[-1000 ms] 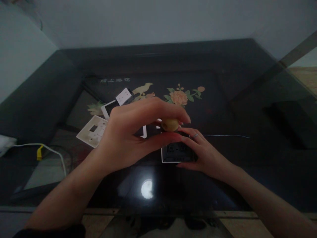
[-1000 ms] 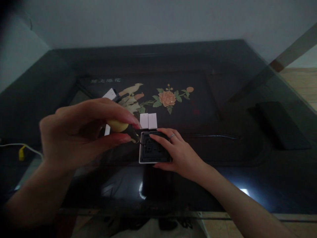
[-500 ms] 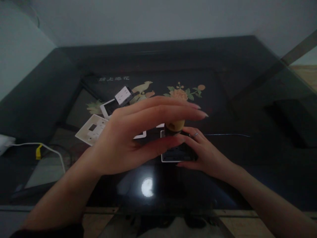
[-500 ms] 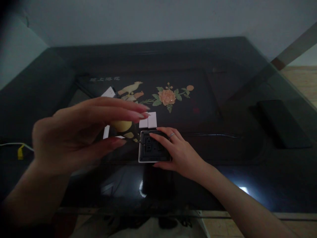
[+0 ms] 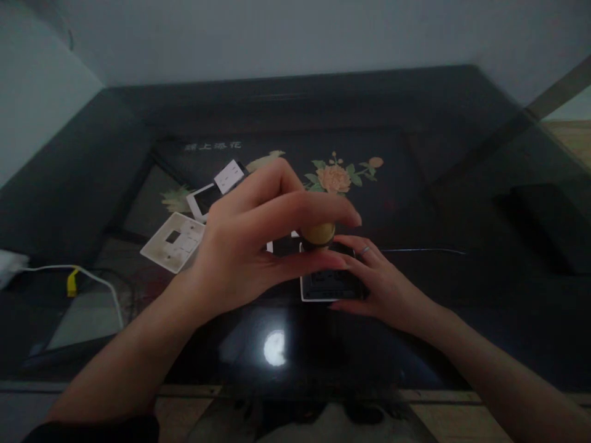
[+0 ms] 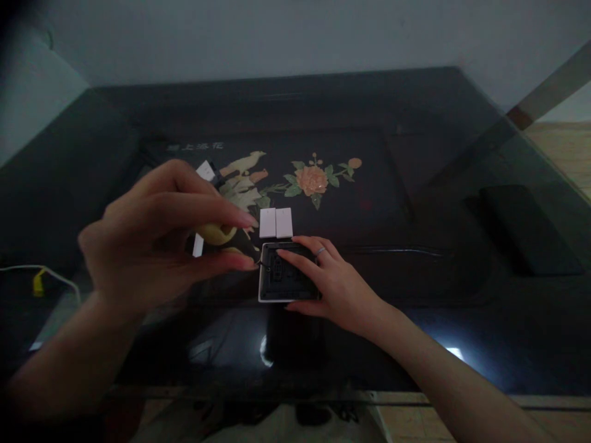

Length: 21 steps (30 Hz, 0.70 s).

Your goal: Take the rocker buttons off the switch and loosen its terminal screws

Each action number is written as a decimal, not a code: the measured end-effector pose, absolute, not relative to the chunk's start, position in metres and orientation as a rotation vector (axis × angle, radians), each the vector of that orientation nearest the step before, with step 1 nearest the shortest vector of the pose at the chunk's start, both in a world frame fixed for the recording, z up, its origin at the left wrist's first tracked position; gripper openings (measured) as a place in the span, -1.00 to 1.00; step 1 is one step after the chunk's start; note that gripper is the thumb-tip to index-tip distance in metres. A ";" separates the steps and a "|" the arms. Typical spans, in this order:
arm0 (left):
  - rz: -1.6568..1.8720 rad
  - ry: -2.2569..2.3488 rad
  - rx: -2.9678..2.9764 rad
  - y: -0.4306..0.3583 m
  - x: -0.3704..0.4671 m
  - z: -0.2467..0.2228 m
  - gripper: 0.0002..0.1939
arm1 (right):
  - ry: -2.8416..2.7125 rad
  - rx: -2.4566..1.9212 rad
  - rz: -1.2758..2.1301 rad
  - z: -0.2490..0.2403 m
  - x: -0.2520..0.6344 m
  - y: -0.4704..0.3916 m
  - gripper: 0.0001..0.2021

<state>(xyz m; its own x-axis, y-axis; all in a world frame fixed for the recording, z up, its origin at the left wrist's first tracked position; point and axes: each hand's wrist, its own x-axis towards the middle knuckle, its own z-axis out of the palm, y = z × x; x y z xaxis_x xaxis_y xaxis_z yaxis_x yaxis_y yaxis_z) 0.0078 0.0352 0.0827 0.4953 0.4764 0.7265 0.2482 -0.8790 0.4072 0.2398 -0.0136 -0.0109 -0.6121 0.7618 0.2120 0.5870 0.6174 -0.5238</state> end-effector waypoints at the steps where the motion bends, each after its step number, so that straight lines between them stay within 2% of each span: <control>1: 1.330 0.612 2.483 0.035 0.008 0.083 -0.70 | -2.431 -1.066 0.566 -0.011 0.240 -0.013 -0.30; 6: 0.956 0.544 2.395 0.029 0.000 0.099 -0.61 | -2.443 -1.040 0.499 -0.014 0.241 -0.014 -0.29; 8: 0.914 0.531 2.369 0.027 -0.002 0.101 -0.58 | -2.448 -1.043 0.488 -0.014 0.241 -0.014 -0.28; 10: 1.002 0.533 2.334 0.027 0.000 0.099 -0.59 | -2.455 -1.060 0.497 -0.014 0.241 -0.014 -0.28; 14: 1.288 0.599 2.402 0.029 0.007 0.088 -0.76 | -2.455 -1.071 0.531 -0.011 0.240 -0.012 -0.32; 16: 1.318 0.666 2.468 0.029 0.007 0.088 -0.78 | -2.450 -1.066 0.534 -0.011 0.240 -0.012 -0.31; 21: 0.960 0.655 2.378 0.024 -0.002 0.100 -0.55 | -2.463 -1.075 0.531 -0.012 0.240 -0.012 -0.28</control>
